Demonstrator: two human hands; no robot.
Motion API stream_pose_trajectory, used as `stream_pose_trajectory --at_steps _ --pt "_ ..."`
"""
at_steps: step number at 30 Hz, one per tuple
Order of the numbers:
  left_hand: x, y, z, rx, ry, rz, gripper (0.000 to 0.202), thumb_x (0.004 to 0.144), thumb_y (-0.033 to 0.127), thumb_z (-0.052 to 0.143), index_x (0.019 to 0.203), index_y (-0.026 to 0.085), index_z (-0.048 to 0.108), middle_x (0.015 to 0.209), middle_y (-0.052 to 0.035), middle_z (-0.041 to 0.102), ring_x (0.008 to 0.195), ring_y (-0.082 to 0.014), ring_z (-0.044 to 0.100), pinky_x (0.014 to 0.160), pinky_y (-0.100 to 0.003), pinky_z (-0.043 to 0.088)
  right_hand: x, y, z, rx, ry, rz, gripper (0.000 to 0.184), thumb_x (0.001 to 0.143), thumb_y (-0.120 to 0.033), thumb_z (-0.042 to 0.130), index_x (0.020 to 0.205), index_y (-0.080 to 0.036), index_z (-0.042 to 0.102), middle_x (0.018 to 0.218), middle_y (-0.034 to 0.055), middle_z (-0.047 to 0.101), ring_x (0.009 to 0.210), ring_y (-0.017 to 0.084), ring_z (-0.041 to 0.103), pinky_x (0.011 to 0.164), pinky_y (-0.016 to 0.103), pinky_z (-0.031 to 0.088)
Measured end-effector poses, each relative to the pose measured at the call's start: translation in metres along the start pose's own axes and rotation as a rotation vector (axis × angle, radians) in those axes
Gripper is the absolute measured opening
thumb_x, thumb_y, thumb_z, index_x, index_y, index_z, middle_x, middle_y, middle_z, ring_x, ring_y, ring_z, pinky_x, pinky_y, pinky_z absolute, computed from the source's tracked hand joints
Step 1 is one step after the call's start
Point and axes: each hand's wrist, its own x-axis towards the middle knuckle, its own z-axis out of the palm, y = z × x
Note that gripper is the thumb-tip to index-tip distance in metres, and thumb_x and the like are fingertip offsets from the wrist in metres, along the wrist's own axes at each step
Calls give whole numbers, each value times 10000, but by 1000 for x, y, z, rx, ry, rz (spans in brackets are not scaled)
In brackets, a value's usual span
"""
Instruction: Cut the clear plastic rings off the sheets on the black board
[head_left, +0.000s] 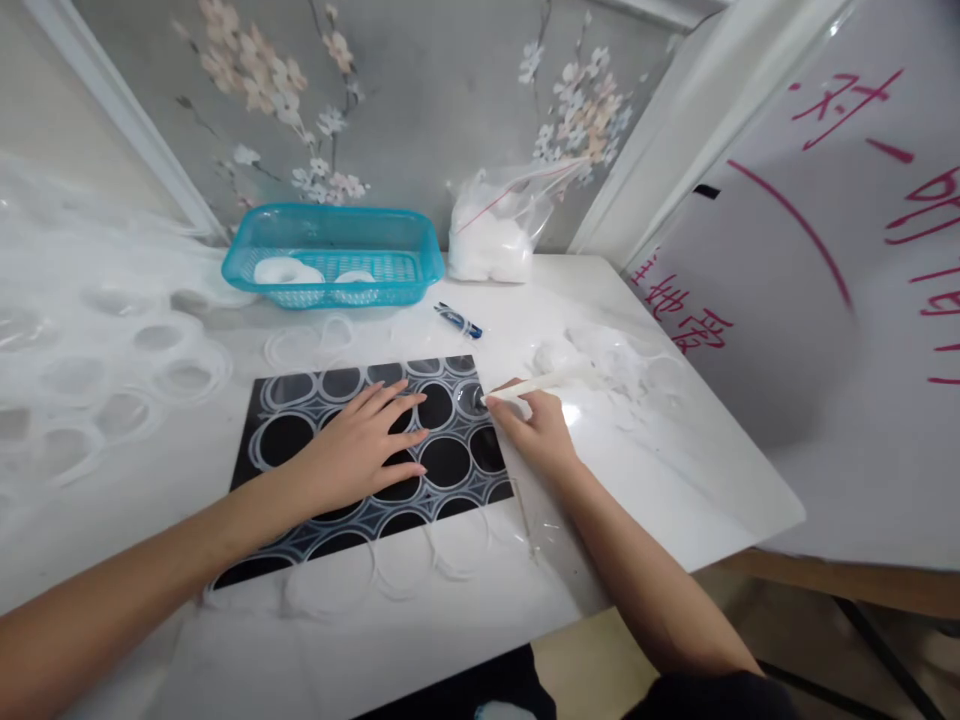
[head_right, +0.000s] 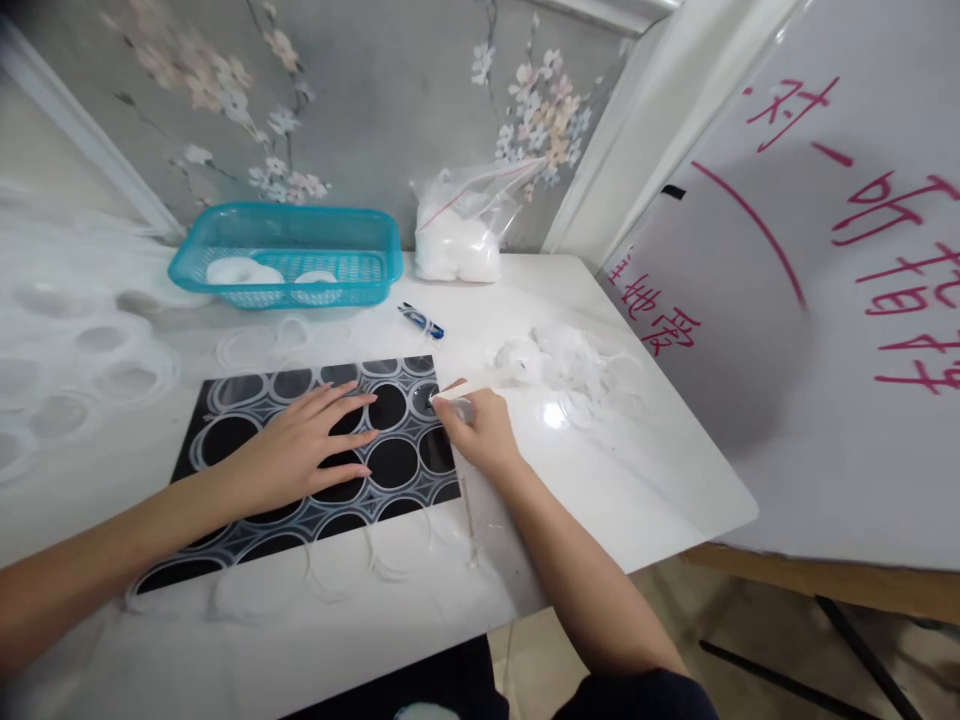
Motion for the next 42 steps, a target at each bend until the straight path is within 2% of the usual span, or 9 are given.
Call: stream_pose_trajectory --at_steps 6,16,22,26,29,32,36,39,42 --pt "0 4 1 -12 14 13 489 920 583 449 1199 244 664 1454 -99 468 1403 -330 294 1148 -523 213 1 10 2 59 -72 88 193 869 -326 578 754 -193 658 765 34 691 749 206 649 718 317 473" --pt "31 10 4 -49 -75 60 682 839 692 480 1408 316 458 1533 -136 334 1417 -397 231 1130 -552 182 4 8 4 27 -105 102 171 865 -298 588 796 -174 683 794 49 720 749 203 661 717 307 482" --pt "36 8 11 -65 -107 67 671 827 722 453 1395 365 461 1545 -92 321 1432 -400 179 1125 -589 126 1 9 4 -117 -131 -18 168 894 -279 540 851 -190 676 893 70 744 866 244 687 818 373 505" --pt "37 6 6 -114 -170 61 739 779 775 451 1392 363 464 1556 -111 286 1430 -429 156 1107 -634 111 -10 7 17 -350 -195 -249 208 867 -131 478 953 -218 645 979 62 750 1191 295 571 1089 570 284" --pt "38 6 1 -146 -188 58 785 738 788 500 1384 344 481 1551 -130 291 1430 -425 161 1107 -636 104 -7 13 24 -464 -202 -330 291 806 -65 476 990 -232 629 939 47 754 1212 273 553 1132 599 153" --pt "37 8 1 -153 -198 47 829 703 796 535 1395 344 464 1549 -134 292 1422 -424 191 1103 -641 113 13 32 7 -566 75 -293 253 837 -122 460 973 -229 645 939 51 743 1125 266 586 1122 583 149" --pt "29 12 4 -139 -153 42 845 698 782 563 1408 338 445 1538 -127 323 1420 -426 194 1103 -639 126 30 60 -45 -599 695 92 375 942 -339 330 987 -153 653 991 139 687 991 296 590 984 526 336" --pt "14 14 -1 -164 -135 61 829 741 754 547 1420 291 437 1534 -150 317 1426 -416 187 1110 -629 150 23 69 -63 -570 675 155 419 888 -447 388 901 -135 666 951 175 679 944 320 580 901 484 386" --pt "-17 11 -12 -249 -97 67 814 787 744 488 1450 285 382 1549 -147 270 1427 -392 207 1113 -616 206 17 68 -50 -524 632 112 358 805 -465 471 781 -156 649 972 200 687 964 347 556 873 492 393"
